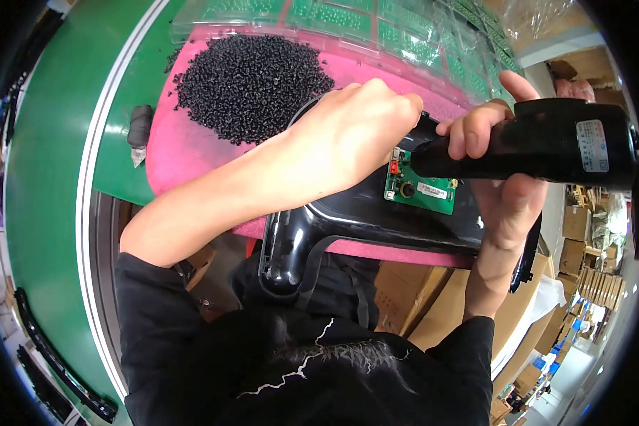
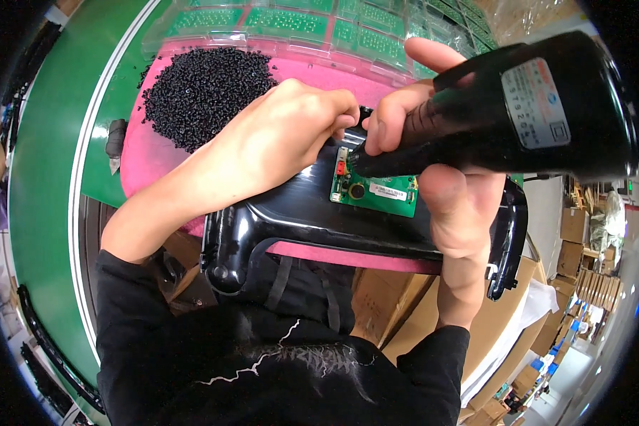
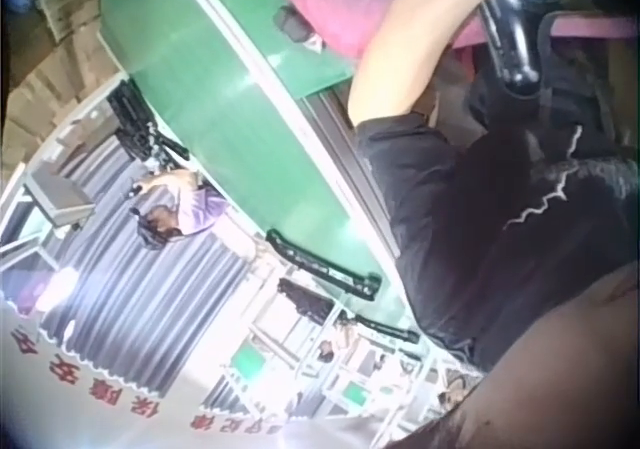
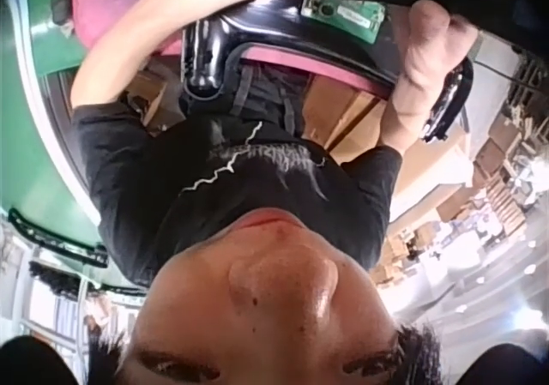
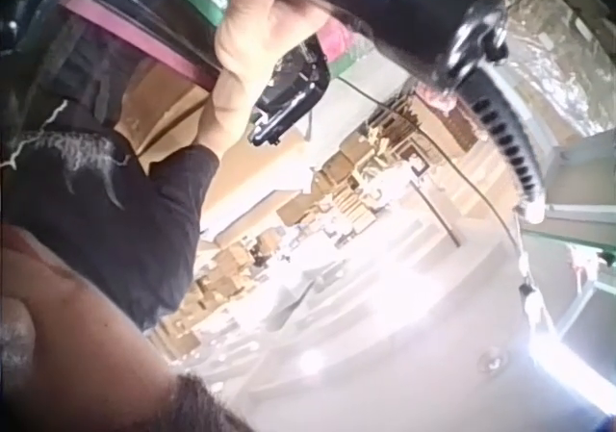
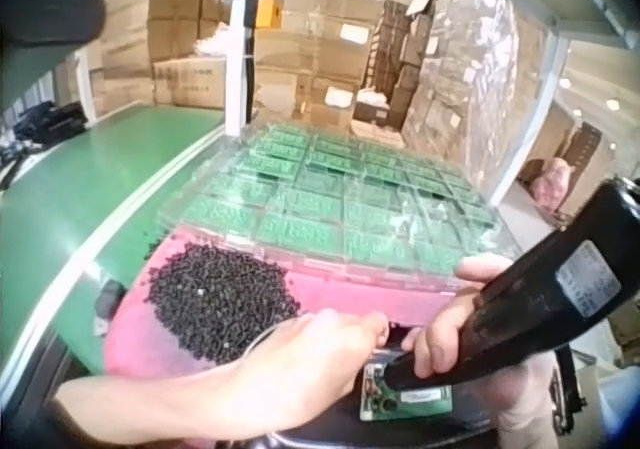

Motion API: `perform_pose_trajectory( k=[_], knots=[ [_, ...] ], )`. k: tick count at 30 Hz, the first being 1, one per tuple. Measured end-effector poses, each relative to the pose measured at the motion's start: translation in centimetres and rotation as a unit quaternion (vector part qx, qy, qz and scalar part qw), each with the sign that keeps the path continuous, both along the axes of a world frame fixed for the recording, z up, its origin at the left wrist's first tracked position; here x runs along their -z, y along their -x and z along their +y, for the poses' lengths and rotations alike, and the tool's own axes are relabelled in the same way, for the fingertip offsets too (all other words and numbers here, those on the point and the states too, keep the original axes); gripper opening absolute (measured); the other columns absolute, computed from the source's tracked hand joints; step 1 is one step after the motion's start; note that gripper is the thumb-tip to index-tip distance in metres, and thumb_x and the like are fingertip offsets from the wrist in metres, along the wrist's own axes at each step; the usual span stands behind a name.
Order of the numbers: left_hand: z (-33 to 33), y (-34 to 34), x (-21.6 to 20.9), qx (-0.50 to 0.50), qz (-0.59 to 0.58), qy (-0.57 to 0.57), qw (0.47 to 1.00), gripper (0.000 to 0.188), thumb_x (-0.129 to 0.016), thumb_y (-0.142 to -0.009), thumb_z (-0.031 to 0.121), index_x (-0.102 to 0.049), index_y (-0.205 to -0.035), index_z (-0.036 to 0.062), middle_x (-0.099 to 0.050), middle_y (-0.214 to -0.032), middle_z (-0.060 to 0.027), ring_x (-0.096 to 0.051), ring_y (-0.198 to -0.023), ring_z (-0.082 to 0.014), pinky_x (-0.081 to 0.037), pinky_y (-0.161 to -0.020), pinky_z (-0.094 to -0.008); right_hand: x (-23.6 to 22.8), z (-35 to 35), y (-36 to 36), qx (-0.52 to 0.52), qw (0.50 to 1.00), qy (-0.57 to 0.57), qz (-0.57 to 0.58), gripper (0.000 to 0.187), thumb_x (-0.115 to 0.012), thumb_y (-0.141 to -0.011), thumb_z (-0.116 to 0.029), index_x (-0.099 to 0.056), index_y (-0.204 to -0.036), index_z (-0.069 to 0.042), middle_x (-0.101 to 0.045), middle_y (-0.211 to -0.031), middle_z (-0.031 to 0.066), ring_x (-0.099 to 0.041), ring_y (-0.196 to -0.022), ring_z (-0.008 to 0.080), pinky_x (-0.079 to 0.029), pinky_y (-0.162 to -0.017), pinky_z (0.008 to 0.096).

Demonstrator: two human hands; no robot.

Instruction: The user is assembling electronics by placing circuit boards into plastic housings and securing them with an electric screwdriver.

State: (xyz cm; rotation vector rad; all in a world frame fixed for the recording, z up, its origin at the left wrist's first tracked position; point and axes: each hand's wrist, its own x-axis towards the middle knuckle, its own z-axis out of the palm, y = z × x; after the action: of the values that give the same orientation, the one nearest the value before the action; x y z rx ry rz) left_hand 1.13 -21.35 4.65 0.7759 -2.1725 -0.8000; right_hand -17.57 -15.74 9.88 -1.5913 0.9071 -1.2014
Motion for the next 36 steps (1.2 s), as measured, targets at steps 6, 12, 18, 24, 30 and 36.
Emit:
perform_pose_trajectory(
  k=[6, 12, 18, 24, 30, 36],
  knots=[
    [0.4, 0.1, -0.1, 0.025, -0.014, 0.0, 1.0, 0.011, -0.063, -0.089, 0.007, -0.062, -0.089, -0.0039, -0.063, -0.076, -0.0233, -0.064, -0.078, -0.0417, -0.05, -0.068, -0.047, 0.7, -0.4, 0.5, -0.003, 1.0, 0.008, -0.019, 0.086, -0.064, -0.09, -0.058, -0.031, -0.147, -0.003, -0.05, -0.096, 0.004, -0.051, -0.086, 0.018, -0.041, -0.092, 0.0421],
    [0.3, -0.3, -0.1, 0.042, -0.046, 0.027, 0.998, 0.016, -0.068, -0.085, 0.01, -0.061, -0.086, -0.0035, -0.064, -0.081, -0.017, -0.063, -0.081, -0.0365, -0.05, -0.073, -0.0454, 1.7, 0.2, 1.3, 0.016, 0.996, 0.027, -0.082, 0.083, -0.06, -0.092, -0.061, -0.032, -0.148, -0.007, -0.048, -0.098, 0.0029, -0.048, -0.087, 0.0185, -0.04, -0.092, 0.0433],
    [-0.1, 0.7, -0.6, 0.121, -0.025, -0.015, 0.992, 0.015, -0.071, -0.083, 0.008, -0.065, -0.089, -0.0034, -0.067, -0.082, -0.0159, -0.066, -0.077, -0.0354, -0.052, -0.068, -0.0404, 0.9, 1.0, 3.6, -0.05, 0.943, 0.115, -0.309, 0.077, -0.062, -0.094, -0.054, -0.032, -0.145, -0.005, -0.045, -0.104, 0.0006, -0.044, -0.098, 0.0166, -0.033, -0.097, 0.0465],
    [-0.2, 0.7, -1.2, 0.147, -0.003, -0.032, 0.989, 0.013, -0.071, -0.083, 0.007, -0.067, -0.09, -0.0032, -0.07, -0.083, -0.0116, -0.069, -0.075, -0.0284, -0.054, -0.067, -0.0353, 0.7, 2.0, 3.6, -0.021, 0.913, 0.117, -0.39, 0.074, -0.071, -0.09, -0.046, -0.035, -0.141, -0.006, -0.046, -0.103, -0.0027, -0.045, -0.097, 0.014, -0.029, -0.096, 0.0435],
    [0.2, 1.2, -1.2, 0.178, 0.022, -0.118, 0.977, 0.014, -0.064, -0.089, 0.008, -0.066, -0.098, -0.003, -0.069, -0.091, -0.013, -0.068, -0.083, -0.0287, -0.054, -0.075, -0.0354, 1.1, 2.3, 2.7, -0.002, 0.908, 0.113, -0.404, 0.077, -0.072, -0.089, -0.046, -0.034, -0.142, -0.007, -0.047, -0.101, -0.0033, -0.047, -0.096, 0.0129, -0.033, -0.096, 0.0428],
    [0.2, 0.8, -1.9, 0.183, 0.043, -0.167, 0.968, 0.011, -0.07, -0.085, 0.005, -0.069, -0.091, -0.0039, -0.07, -0.086, -0.0104, -0.068, -0.079, -0.0214, -0.054, -0.072, -0.0308, 1.1, 2.0, 3.4, -0.094, 0.924, 0.096, -0.358, 0.078, -0.07, -0.09, -0.048, -0.032, -0.145, -0.008, -0.049, -0.098, -0.005, -0.049, -0.092, 0.0108, -0.036, -0.094, 0.0419]
  ],
)
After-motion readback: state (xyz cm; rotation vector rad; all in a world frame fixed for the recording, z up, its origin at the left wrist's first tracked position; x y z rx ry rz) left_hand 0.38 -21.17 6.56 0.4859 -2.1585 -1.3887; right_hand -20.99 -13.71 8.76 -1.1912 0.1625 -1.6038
